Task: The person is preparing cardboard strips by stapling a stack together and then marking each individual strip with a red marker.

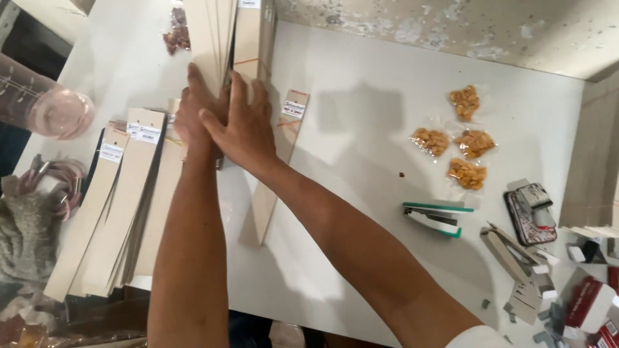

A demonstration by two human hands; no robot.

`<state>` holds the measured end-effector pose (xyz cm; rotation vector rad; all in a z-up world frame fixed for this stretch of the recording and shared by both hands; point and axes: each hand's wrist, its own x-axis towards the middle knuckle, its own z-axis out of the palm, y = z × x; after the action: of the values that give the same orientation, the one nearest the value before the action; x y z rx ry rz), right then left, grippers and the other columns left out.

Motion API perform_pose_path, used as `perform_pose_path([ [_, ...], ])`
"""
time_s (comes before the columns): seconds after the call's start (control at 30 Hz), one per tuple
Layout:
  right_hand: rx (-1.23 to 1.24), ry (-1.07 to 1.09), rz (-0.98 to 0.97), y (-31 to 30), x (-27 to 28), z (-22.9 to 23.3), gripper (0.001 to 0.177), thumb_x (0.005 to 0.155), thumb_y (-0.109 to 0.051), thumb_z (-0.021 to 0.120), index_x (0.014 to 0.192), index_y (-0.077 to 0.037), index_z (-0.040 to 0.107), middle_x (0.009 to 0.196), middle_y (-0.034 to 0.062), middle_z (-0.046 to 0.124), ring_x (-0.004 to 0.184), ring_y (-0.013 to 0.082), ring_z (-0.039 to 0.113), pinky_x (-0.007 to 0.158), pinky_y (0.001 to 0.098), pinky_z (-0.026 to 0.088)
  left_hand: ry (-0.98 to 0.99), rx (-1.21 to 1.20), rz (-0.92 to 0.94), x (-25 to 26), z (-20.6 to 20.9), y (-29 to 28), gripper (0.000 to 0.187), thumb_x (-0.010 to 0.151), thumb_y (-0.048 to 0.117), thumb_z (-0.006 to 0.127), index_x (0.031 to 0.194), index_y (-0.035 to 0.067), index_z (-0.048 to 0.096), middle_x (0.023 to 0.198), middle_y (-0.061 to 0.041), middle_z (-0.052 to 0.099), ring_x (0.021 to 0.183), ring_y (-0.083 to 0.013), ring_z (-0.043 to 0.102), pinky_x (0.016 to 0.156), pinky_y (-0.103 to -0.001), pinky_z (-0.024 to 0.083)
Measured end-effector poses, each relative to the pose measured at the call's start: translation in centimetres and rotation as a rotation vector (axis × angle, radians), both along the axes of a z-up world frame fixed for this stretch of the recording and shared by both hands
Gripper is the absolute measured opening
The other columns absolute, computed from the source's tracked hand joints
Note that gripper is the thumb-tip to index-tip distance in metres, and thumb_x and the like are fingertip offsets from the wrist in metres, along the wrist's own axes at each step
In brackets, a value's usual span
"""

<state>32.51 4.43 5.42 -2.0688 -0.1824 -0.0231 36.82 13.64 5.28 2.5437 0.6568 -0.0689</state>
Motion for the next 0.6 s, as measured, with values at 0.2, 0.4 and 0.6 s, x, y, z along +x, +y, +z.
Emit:
perform_pose_path([
  [0.2, 0.102, 0.059, -0.195, -0.6, 1.6, -2.3, 0.082, 0.092, -0.051, 0.052, 0.155, -0.003, 0.033, 0.160, 0.0259, 0.033, 0.152, 0.0382, 0.028, 0.118, 0.0533, 0.032, 0.024, 0.049, -0.011, 0.3, -1.1, 0.6, 0.076, 0.105, 0.052, 0.058, 0.162, 0.024, 0.016, 0.143, -0.016, 0.056, 0.118, -0.0440, 0.061, 0.089, -0.059, 0.050],
  [0.4, 0.162, 0.169, -0.149, -2.0, 3.0, -6.8, 0.095, 0.082, -0.054, 0.064, 0.156, -0.007, 0.028, 0.154, 0.0170, 0.052, 0.139, 0.0335, 0.051, 0.112, 0.0387, 0.040, -0.048, 0.063, -0.044, 0.2, -3.1, 1.0, 0.075, 0.106, 0.050, 0.053, 0.162, 0.018, 0.015, 0.143, -0.020, 0.055, 0.118, -0.0492, 0.059, 0.092, -0.065, 0.045],
  [0.6, 0.177, 0.278, -0.006, -9.3, 2.7, -3.6, 0.092, 0.079, -0.063, 0.055, 0.154, -0.012, 0.037, 0.150, 0.0172, 0.055, 0.138, 0.0267, 0.055, 0.106, 0.0381, 0.046, -0.118, 0.141, -0.110, 1.8, -4.5, 1.7, 0.075, 0.107, 0.052, 0.057, 0.162, 0.015, 0.020, 0.138, -0.023, 0.057, 0.116, -0.0490, 0.060, 0.086, -0.065, 0.048],
])
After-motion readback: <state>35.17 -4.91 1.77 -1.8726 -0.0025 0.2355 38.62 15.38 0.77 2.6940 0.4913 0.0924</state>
